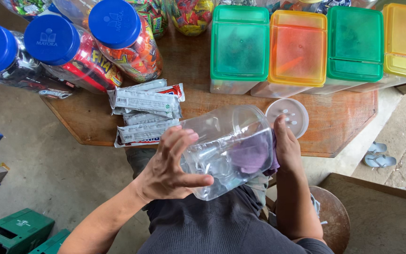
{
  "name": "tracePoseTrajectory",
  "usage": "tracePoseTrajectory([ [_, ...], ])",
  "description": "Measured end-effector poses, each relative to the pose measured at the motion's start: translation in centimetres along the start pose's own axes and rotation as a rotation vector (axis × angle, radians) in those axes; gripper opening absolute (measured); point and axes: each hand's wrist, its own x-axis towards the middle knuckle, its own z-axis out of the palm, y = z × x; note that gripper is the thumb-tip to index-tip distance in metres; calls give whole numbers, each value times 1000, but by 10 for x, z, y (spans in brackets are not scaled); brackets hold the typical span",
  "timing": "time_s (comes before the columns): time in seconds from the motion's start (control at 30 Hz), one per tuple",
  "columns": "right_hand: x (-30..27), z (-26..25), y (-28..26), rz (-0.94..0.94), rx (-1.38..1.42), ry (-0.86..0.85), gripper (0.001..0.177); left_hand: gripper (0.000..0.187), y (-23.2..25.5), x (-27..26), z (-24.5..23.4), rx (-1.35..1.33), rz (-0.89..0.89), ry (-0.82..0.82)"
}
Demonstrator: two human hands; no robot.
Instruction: The person wipes the inside and outside of a clear plastic jar with a purple cloth, then places several small white packets into the jar. The person also wipes the jar lid with the cloth. The workspace includes other jars and containers on a wooden table.
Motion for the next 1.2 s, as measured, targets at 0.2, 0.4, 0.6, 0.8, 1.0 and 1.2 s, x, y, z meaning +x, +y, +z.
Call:
tracePoseTrajectory([
  [0.2, -8, 8, 17, -343, -12, -76, 77, 127, -3, 5, -1, -215, -164, 128],
  [0.4, -25, 23, 45, -867, -189, -63, 84, 124, -9, 6, -11, -606, -578, 172],
  [0.6, -26, 22, 39, -353, 43, -64, 76, 124, -19, 7, -16, -360, -251, 126],
  [0.8, 10, 17, -1, 198, 192, -207, 78, 91, 4, 4, -14, -130, 28, -6],
  [1.0, 12, 18, 8, 138, 172, -62, 80, 94, 1, 2, -10, -149, 35, 84],
  [1.2, -6, 21, 28, -165, 313, -181, 81, 117, -15, 3, -12, -607, -422, 246],
])
